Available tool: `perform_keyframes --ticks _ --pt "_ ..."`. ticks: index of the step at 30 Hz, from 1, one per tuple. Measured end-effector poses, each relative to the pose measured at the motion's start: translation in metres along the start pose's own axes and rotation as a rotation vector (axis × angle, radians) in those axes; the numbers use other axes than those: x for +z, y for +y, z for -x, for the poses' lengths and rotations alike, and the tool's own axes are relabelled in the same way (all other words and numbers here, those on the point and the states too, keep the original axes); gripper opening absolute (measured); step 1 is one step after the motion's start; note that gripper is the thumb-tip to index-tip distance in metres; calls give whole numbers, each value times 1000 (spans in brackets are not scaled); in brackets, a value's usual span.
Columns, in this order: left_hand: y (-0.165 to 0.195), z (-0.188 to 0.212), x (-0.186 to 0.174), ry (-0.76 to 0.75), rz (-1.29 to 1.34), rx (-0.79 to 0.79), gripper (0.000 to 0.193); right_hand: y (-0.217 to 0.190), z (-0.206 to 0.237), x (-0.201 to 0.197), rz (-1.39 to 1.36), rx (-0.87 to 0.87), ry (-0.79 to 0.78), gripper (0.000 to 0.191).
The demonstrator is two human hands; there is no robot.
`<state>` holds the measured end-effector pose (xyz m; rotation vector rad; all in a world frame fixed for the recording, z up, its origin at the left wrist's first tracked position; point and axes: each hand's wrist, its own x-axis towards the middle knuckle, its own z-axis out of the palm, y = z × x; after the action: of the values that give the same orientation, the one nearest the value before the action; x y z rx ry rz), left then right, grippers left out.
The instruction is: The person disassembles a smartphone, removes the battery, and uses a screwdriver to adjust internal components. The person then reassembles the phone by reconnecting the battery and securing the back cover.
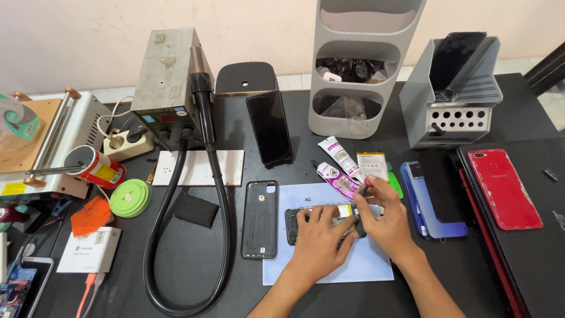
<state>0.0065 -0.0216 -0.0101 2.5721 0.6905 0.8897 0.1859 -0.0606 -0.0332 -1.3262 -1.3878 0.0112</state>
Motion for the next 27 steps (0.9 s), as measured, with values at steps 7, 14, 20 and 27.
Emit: perform_keyframes --ticks 7,14,20,27 --pt "1 0 -1 1 17 -6 29 0 -1 -7 -189 186 -108 50" --pt "0 -1 -1 16 5 2 30 -3 -3 -4 -102 127 -74 57" --pt "-2 0 -1 0 0 -6 31 -4 -5 0 -47 95 -58 62" --pt "0 0 0 -6 6 -8 32 -9 -6 -2 -24 139 -76 63"
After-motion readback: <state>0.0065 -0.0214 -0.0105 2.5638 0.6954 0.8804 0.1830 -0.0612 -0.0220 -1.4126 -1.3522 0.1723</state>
